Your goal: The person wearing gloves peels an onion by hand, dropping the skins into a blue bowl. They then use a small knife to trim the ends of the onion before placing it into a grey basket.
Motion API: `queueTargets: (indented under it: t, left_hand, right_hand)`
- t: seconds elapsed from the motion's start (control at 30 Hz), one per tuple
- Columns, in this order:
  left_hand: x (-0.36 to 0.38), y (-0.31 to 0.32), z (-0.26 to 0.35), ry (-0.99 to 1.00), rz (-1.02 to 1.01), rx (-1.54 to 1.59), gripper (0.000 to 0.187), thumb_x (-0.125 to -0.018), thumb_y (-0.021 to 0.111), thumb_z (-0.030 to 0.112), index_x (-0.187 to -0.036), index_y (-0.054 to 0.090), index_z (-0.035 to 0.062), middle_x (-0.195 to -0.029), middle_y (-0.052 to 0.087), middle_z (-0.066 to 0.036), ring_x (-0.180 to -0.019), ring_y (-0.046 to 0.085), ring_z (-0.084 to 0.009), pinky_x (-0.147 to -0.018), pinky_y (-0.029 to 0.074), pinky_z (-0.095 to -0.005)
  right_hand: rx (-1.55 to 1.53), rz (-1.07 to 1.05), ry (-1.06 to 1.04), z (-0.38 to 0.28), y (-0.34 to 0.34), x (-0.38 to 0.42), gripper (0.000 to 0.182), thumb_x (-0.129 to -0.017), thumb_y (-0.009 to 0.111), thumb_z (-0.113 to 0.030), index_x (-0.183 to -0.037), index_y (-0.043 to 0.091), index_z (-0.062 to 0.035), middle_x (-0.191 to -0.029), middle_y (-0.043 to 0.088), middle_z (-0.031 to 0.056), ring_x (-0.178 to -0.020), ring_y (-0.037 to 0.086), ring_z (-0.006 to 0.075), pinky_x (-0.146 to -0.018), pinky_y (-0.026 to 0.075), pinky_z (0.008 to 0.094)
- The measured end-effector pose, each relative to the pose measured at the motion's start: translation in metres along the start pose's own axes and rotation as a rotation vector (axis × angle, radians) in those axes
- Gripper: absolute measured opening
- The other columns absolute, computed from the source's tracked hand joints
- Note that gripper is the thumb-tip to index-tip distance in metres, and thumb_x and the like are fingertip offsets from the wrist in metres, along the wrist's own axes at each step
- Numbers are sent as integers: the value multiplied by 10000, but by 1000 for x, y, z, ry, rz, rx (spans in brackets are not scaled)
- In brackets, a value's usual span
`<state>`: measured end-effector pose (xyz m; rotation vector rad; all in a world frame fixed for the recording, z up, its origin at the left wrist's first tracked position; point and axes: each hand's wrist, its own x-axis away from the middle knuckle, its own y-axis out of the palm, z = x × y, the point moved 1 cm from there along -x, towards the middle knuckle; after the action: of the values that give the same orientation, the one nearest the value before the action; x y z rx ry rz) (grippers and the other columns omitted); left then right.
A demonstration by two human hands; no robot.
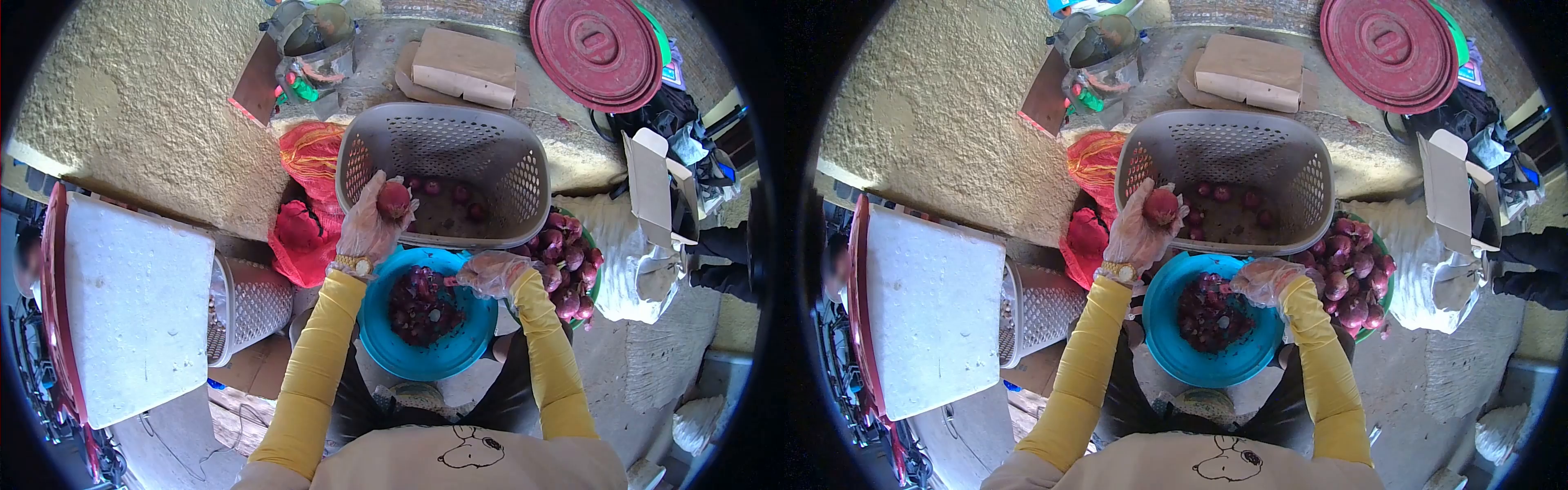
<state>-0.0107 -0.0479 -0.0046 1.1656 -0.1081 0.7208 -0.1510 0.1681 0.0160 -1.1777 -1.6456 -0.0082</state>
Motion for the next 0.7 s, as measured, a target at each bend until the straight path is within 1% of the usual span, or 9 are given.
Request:
queueTargets:
  t: [0.03,0.1,0.17,0.3,0.33,0.37,0.43,0.63,0.7]
  left_hand:
    - [2,4,-1,0,0,0,342,-1004,664,331,-1279,571,150,-1165,640,-92,-1061,607,-235,-901,572,-441]
    - [7,12,-3,80,66,47,364,-984,694,344,-1196,597,65,-1087,641,-126,-951,658,-315,-761,607,-386]
    - [6,10,-3,68,59,44,360,-986,692,343,-1202,595,73,-1098,638,-123,-956,657,-314,-760,607,-386]
    - [5,8,-2,48,46,40,359,-987,690,343,-1213,590,82,-1115,635,-116,-965,653,-314,-761,606,-386]
    - [6,10,-2,48,45,39,359,-987,690,343,-1213,590,82,-1115,635,-116,-965,653,-314,-761,606,-386]
    - [7,12,-3,73,50,20,360,-987,690,344,-1212,590,81,-1115,636,-115,-963,653,-316,-760,605,-384]
    - [9,12,-3,100,52,1,361,-987,690,346,-1211,590,81,-1115,636,-115,-961,653,-318,-759,605,-382]
    - [2,4,-4,48,33,21,365,-984,692,347,-1208,592,77,-1110,638,-113,-954,652,-321,-759,606,-387]
    - [2,4,-3,40,45,16,369,-979,697,359,-1196,603,76,-1087,647,-122,-958,653,-321,-739,597,-373]
  right_hand:
    - [6,-13,4,1,1,-1,374,-1048,477,-380,-1167,701,-105,-814,680,43,-770,637,188,-773,503,378]
    - [12,-27,8,1,1,-1,376,-1053,475,-379,-1156,700,-97,-801,673,36,-757,631,183,-759,503,372]
    - [-14,-47,37,1,1,-1,397,-1033,456,-421,-1182,711,-156,-1074,703,167,-1018,652,374,-923,487,487]
    - [-35,-61,49,3,2,-3,392,-1032,461,-418,-1191,710,-160,-1100,707,168,-1048,659,372,-931,492,491]
    - [-2,-31,48,4,4,-4,391,-1031,463,-419,-1193,713,-166,-1112,708,166,-1061,659,368,-942,492,486]
    - [31,-1,47,5,6,-4,389,-1030,465,-421,-1195,715,-171,-1124,710,164,-1075,660,364,-952,492,481]
    - [18,-7,39,6,7,-5,394,-1030,467,-426,-1200,717,-173,-1138,711,160,-1088,659,363,-962,492,477]
    - [39,27,-9,16,14,-14,410,-1031,471,-433,-1211,717,-160,-1155,713,152,-1103,657,362,-977,492,468]
    - [32,31,-12,12,11,-11,412,-1031,470,-432,-1213,715,-154,-1153,713,151,-1106,655,364,-977,492,468]
